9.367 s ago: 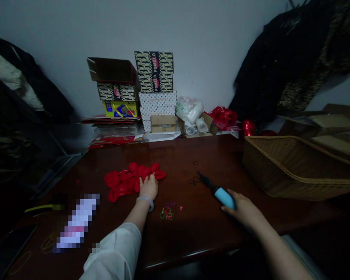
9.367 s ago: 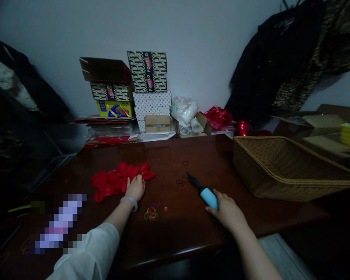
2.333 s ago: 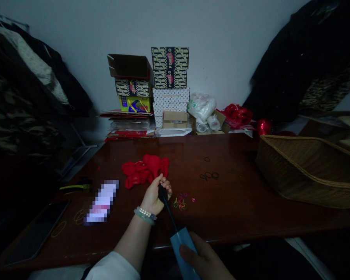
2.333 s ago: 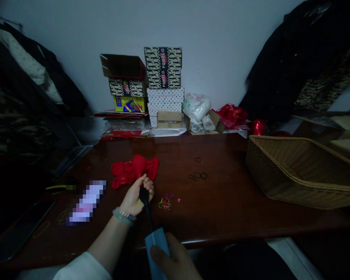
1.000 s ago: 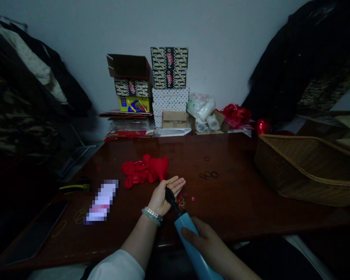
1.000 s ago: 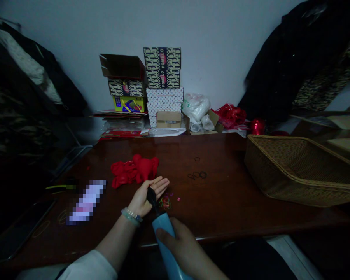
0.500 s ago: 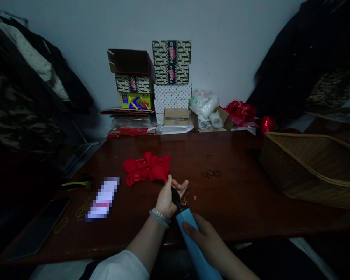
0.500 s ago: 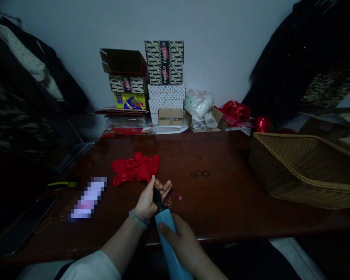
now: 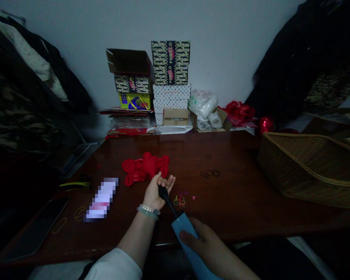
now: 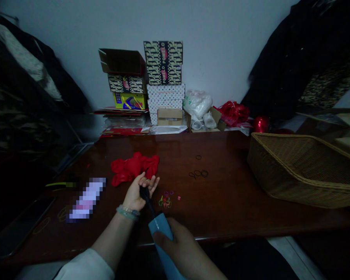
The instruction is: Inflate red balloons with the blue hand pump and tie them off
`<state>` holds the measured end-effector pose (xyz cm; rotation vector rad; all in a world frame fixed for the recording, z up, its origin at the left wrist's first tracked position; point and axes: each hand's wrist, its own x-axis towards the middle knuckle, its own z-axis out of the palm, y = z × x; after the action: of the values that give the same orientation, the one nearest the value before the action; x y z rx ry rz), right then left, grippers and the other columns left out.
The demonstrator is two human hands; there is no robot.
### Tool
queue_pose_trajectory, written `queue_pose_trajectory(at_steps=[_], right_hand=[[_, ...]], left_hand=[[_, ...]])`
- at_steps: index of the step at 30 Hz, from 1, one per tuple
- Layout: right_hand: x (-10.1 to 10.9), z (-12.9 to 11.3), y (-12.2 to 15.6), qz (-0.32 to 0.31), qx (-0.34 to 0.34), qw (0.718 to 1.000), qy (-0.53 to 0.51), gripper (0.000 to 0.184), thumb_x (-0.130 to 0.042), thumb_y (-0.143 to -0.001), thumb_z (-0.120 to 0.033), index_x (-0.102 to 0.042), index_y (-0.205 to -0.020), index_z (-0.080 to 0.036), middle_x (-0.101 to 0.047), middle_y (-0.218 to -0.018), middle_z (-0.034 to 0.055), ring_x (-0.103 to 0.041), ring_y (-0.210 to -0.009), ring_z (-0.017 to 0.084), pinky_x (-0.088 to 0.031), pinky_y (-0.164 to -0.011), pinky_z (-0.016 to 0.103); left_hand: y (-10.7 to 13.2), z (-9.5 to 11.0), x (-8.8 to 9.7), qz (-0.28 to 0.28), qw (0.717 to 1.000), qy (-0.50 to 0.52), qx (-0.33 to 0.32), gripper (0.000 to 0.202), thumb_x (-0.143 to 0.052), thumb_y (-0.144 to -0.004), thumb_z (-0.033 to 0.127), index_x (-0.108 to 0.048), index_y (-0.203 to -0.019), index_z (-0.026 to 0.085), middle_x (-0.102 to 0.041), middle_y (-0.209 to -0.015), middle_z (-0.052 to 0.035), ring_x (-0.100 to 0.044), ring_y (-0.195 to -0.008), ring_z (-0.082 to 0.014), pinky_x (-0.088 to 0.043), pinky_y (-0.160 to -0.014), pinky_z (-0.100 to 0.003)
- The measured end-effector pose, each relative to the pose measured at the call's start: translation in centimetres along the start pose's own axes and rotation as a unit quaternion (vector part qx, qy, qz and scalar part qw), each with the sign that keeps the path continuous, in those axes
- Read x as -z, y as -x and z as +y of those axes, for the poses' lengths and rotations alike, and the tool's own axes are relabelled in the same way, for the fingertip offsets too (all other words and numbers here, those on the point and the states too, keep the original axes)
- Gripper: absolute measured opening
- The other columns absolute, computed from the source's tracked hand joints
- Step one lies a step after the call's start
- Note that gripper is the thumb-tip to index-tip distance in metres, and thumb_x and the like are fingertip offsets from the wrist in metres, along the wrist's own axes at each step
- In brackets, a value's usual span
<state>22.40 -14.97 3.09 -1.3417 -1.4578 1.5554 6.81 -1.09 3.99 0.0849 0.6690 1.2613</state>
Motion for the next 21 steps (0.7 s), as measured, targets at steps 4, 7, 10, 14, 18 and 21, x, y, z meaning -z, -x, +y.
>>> queue_pose_trajectory(at_steps=[4,7,10,14,18,21], right_hand=[[0.5,-0.4,0.4,-0.014,0.007,1.0,-0.007,0.046,-0.057,-0.081,-0.058,-0.064,-0.105,-0.02,-0.067,-0.095,0.0044,-0.059,-0.085,0.021,-0.044,-0.075,0.031],[0.8,-0.3,0.4,-0.02,0.008,1.0,-0.013,0.047,-0.059,-0.079,-0.059,-0.065,-0.105,-0.019,-0.067,-0.094,0.0044,-0.058,-0.084,0.02,-0.044,-0.076,0.031],[0.7,-0.2,0.4,-0.022,-0.004,1.0,-0.018,0.046,-0.058,-0.08,-0.058,-0.065,-0.105,-0.02,-0.067,-0.096,0.0047,-0.059,-0.084,0.02,-0.044,-0.076,0.031],[0.3,-0.2,0.2,-0.018,-0.001,0.999,-0.03,0.045,-0.056,-0.083,-0.056,-0.064,-0.106,-0.018,-0.067,-0.097,0.0051,-0.06,-0.086,0.021,-0.045,-0.076,0.032],[0.3,-0.4,-0.3,0.0,0.023,0.999,-0.042,0.042,-0.056,-0.084,-0.053,-0.064,-0.104,-0.017,-0.067,-0.1,0.0058,-0.06,-0.095,0.024,-0.044,-0.083,0.034],[0.5,-0.5,-0.7,0.009,0.035,0.998,-0.045,0.043,-0.056,-0.084,-0.053,-0.063,-0.108,-0.017,-0.067,-0.103,0.0061,-0.06,-0.099,0.024,-0.043,-0.087,0.035]], left_hand=[[-0.2,1.5,0.1,0.018,1.0,0.004,-0.021,0.041,-0.051,-0.089,0.017,-0.031,-0.053,0.02,-0.037,-0.046,0.0037,-0.067,-0.073,-0.0158,-0.053,-0.091,-0.04],[-0.2,1.6,0.2,0.022,0.999,0.004,-0.026,0.04,-0.051,-0.089,0.017,-0.033,-0.054,0.02,-0.04,-0.047,0.0033,-0.067,-0.076,-0.0164,-0.053,-0.092,-0.04],[-0.2,1.4,0.2,0.016,0.999,-0.001,-0.03,0.039,-0.052,-0.089,0.018,-0.034,-0.054,0.02,-0.041,-0.047,0.0028,-0.068,-0.078,-0.0176,-0.052,-0.092,-0.04],[0.0,0.4,0.2,-0.003,0.999,-0.029,-0.038,0.036,-0.051,-0.089,0.019,-0.039,-0.054,0.019,-0.047,-0.051,-0.0002,-0.069,-0.088,-0.0224,-0.052,-0.092,-0.042],[0.5,-1.5,0.0,-0.029,0.998,-0.057,-0.02,0.038,-0.05,-0.088,0.019,-0.042,-0.051,0.017,-0.051,-0.052,-0.0036,-0.068,-0.093,-0.0268,-0.051,-0.093,-0.043],[0.9,-2.7,-0.2,-0.023,0.997,-0.071,-0.007,0.04,-0.05,-0.088,0.019,-0.043,-0.049,0.017,-0.051,-0.05,-0.0044,-0.069,-0.089,-0.0275,-0.051,-0.092,-0.042]])
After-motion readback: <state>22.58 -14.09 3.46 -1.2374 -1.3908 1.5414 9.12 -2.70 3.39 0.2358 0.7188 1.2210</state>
